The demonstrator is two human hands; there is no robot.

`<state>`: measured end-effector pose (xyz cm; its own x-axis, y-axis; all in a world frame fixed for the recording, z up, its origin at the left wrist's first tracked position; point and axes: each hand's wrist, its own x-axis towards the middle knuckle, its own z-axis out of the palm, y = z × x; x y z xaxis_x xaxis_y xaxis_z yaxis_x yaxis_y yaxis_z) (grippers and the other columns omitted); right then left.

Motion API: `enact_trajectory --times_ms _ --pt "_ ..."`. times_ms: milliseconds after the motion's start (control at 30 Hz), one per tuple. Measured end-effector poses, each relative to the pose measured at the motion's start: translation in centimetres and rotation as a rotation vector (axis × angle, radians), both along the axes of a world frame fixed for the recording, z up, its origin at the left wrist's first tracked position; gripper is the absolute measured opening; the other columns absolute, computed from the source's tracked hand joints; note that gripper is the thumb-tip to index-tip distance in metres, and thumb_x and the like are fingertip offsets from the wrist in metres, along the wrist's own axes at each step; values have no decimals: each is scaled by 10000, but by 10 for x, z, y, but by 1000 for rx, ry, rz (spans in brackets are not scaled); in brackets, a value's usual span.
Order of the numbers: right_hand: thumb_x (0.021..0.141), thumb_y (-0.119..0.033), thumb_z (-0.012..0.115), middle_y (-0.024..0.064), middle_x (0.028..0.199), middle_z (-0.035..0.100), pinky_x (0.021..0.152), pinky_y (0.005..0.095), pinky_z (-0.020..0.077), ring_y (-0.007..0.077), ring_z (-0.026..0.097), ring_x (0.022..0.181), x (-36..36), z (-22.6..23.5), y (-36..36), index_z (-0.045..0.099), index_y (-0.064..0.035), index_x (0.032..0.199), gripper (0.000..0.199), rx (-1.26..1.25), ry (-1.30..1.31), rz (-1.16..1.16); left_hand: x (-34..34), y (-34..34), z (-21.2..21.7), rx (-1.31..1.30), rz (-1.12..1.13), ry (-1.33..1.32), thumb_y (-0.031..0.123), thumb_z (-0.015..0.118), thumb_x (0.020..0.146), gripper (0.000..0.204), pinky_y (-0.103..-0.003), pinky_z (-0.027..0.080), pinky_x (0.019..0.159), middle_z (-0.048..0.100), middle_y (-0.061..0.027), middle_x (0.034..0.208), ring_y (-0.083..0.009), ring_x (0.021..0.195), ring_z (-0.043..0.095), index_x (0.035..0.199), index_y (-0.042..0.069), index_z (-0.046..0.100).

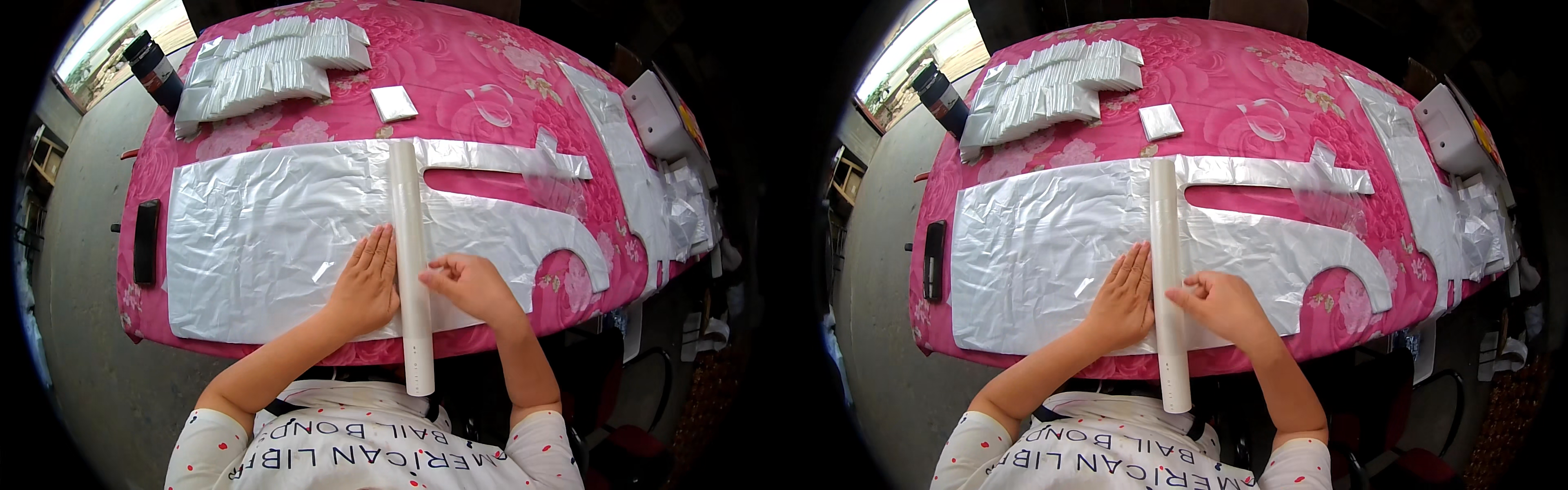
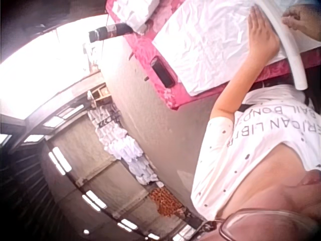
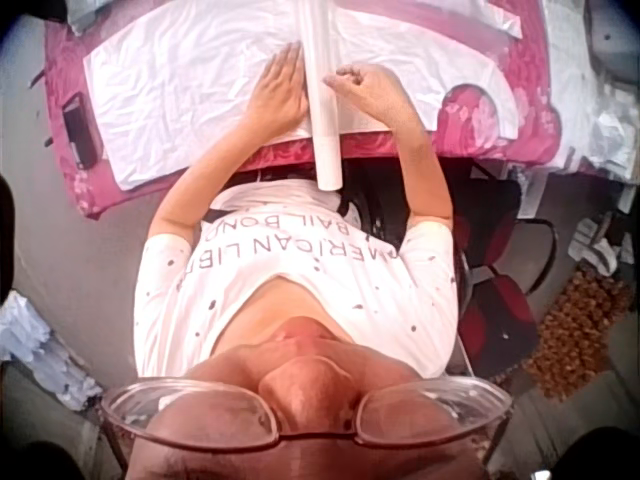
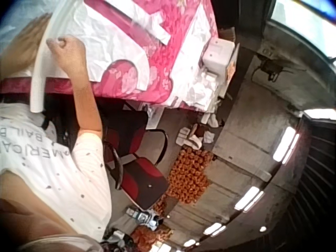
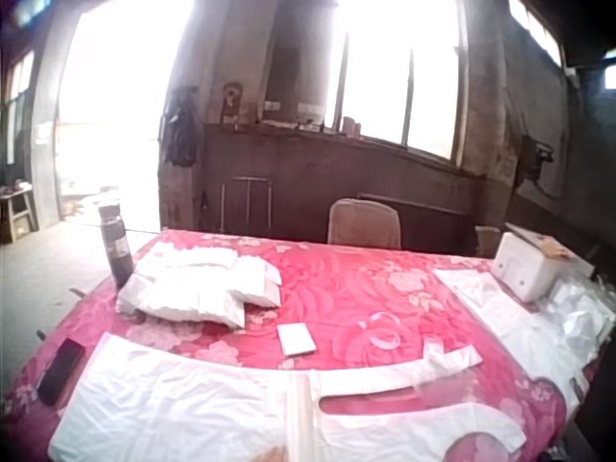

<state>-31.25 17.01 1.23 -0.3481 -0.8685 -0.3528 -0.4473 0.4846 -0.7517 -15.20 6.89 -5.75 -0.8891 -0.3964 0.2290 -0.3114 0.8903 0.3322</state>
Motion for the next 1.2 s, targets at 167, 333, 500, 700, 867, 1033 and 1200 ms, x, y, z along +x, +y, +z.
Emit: enact_trajectory --times_ms 167,333,500,700,867,1033,1200 --pt "894 -287 550 36 813 640 665 245 464 112 584 691 -32 -16 -69 637 -5 930 297 -19 -445 -186 -2 -1 0 -25 -12 -37 173 384 823 586 -437 164 1099 275 -282 1395 -373 1328 241 1315 -133 294" --pt "897 -282 534 45 861 621 684 259 476 133 588 792 -41 -36 -108 598 -39 887 251 -208 -790 -398 -2 -1 -3 -30 -4 -14 171 379 799 603 -439 149 1103 282 -288 1389 -375 1331 235 1304 -150 298" --pt "865 -208 564 88 985 600 804 351 479 218 579 946 -69 -62 -133 561 -33 973 206 -659 -1299 -765 -1 -1 1 -22 -9 -38 178 389 818 588 -438 163 1099 285 -282 1389 -373 1331 236 1309 -134 306" --pt "903 -145 478 94 951 657 772 365 530 229 636 863 -203 -64 -95 602 -19 961 186 -1089 -1321 -696 1 -1 1 0 -8 -24 172 386 809 597 -438 155 1101 276 -283 1393 -371 1335 227 1313 -136 296" --pt "955 -194 333 154 1002 636 810 412 530 278 626 907 -312 -14 -9 587 21 987 335 -1309 -1214 -650 -2 0 2 6 -27 -12 176 383 811 602 -441 152 1101 262 -286 1398 -374 1335 222 1315 -138 287" --pt "975 -194 319 138 1071 620 894 417 483 265 589 1016 -235 76 -38 552 1 1089 324 -1338 -840 -761 1 -1 -3 8 -19 -16 177 384 811 604 -445 146 1101 257 -292 1398 -382 1334 218 1315 -141 284" --pt "943 -177 462 79 1077 631 854 239 463 141 594 991 -26 121 -120 590 -20 1091 251 -1197 -675 -256 4 -2 -6 -5 -14 -24 200 392 821 611 -445 149 1100 253 -302 1395 -390 1330 222 1314 -143 280"
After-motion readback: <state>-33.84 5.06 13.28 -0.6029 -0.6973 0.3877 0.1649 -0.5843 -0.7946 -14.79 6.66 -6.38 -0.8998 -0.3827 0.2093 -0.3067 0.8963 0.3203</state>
